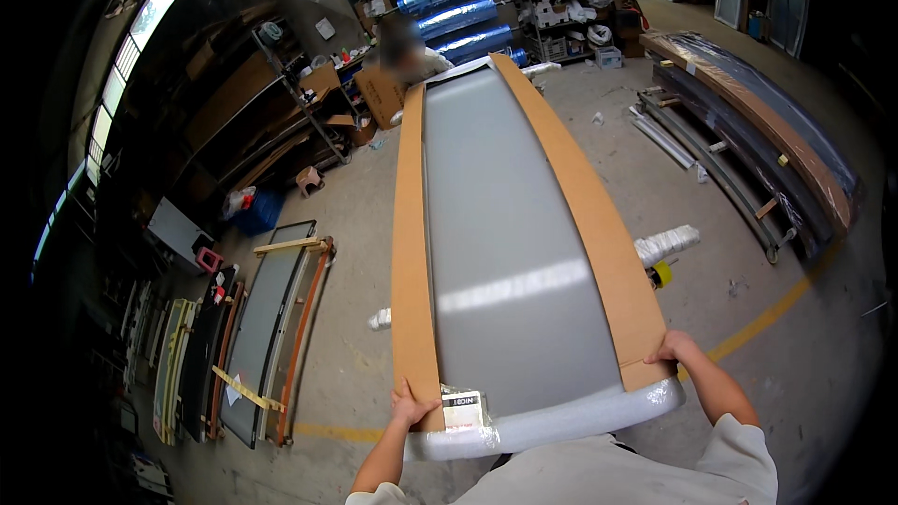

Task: The person wraps a large glass panel with foam and cardboard, then secures the packaging with tape. They place foam padding along the edges, add cardboard sheets on both sides, and use a tape dispenser to seal the package.

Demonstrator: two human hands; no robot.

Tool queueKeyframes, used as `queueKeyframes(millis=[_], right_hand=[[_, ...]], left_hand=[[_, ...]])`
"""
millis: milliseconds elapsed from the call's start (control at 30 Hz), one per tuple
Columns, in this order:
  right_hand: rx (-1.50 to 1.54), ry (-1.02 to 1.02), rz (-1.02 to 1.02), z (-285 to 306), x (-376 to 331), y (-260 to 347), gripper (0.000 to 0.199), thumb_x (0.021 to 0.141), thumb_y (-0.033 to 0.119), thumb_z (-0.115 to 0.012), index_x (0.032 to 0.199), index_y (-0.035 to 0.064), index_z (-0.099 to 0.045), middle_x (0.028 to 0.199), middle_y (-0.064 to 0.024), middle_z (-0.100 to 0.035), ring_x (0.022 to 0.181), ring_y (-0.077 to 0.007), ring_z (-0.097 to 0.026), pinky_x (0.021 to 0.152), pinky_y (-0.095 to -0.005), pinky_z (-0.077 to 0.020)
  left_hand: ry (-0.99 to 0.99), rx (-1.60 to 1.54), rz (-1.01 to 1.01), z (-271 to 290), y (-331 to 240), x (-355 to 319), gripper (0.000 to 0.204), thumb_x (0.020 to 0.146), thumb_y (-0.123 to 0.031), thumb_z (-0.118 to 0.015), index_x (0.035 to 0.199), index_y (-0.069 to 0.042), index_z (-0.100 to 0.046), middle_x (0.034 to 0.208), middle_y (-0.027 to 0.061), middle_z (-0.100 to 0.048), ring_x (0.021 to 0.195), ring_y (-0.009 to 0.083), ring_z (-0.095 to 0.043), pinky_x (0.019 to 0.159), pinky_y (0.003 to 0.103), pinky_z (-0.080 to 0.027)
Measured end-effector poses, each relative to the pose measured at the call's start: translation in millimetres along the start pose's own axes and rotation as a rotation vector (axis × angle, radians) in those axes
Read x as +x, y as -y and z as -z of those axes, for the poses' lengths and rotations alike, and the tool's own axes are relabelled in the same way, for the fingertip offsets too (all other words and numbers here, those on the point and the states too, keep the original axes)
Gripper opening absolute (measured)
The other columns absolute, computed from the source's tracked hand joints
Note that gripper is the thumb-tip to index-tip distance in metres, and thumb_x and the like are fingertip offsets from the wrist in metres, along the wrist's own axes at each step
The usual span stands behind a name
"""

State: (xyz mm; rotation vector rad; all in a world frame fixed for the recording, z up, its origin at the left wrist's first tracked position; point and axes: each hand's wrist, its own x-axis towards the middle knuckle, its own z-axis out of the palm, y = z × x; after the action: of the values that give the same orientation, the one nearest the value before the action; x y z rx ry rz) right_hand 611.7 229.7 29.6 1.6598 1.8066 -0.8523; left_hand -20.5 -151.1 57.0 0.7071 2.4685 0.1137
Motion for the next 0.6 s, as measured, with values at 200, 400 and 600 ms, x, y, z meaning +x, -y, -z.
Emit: queueKeyframes(millis=[200,400,600], right_hand=[[-0.055,-0.031,0.063,-7,8,-12,0.104,0.063,0.074,-0.091,0.136,0.0032,-0.071,0.14,-0.0154,-0.071,0.128,-0.0309,-0.068,0.105,-0.0429,-0.0552],[-0.053,-0.011,-0.053,4,-13,7,0.103,0.064,0.075,-0.09,0.134,0.0025,-0.072,0.139,-0.0163,-0.071,0.126,-0.0324,-0.069,0.105,-0.0428,-0.056],[-0.038,-0.031,-0.076,15,-35,20,0.101,0.065,0.072,-0.092,0.135,0.003,-0.071,0.139,-0.0148,-0.072,0.125,-0.031,-0.07,0.104,-0.0423,-0.0565]], left_hand=[[0.013,0.016,0.018,2,-9,5,0.163,0.057,-0.076,-0.093,0.173,-0.02,0.007,0.172,0.0354,-0.006,0.158,0.0496,-0.025,0.128,0.047,-0.033],[0.01,0.031,0.036,-5,3,6,0.16,0.059,-0.073,-0.094,0.173,-0.018,0.004,0.17,0.0335,-0.012,0.155,0.0493,-0.029,0.126,0.048,-0.035],[0.006,0.024,0.008,-3,7,4,0.159,0.061,-0.074,-0.092,0.173,-0.02,0.008,0.171,0.0356,-0.005,0.158,0.0496,-0.024,0.128,0.048,-0.032]])
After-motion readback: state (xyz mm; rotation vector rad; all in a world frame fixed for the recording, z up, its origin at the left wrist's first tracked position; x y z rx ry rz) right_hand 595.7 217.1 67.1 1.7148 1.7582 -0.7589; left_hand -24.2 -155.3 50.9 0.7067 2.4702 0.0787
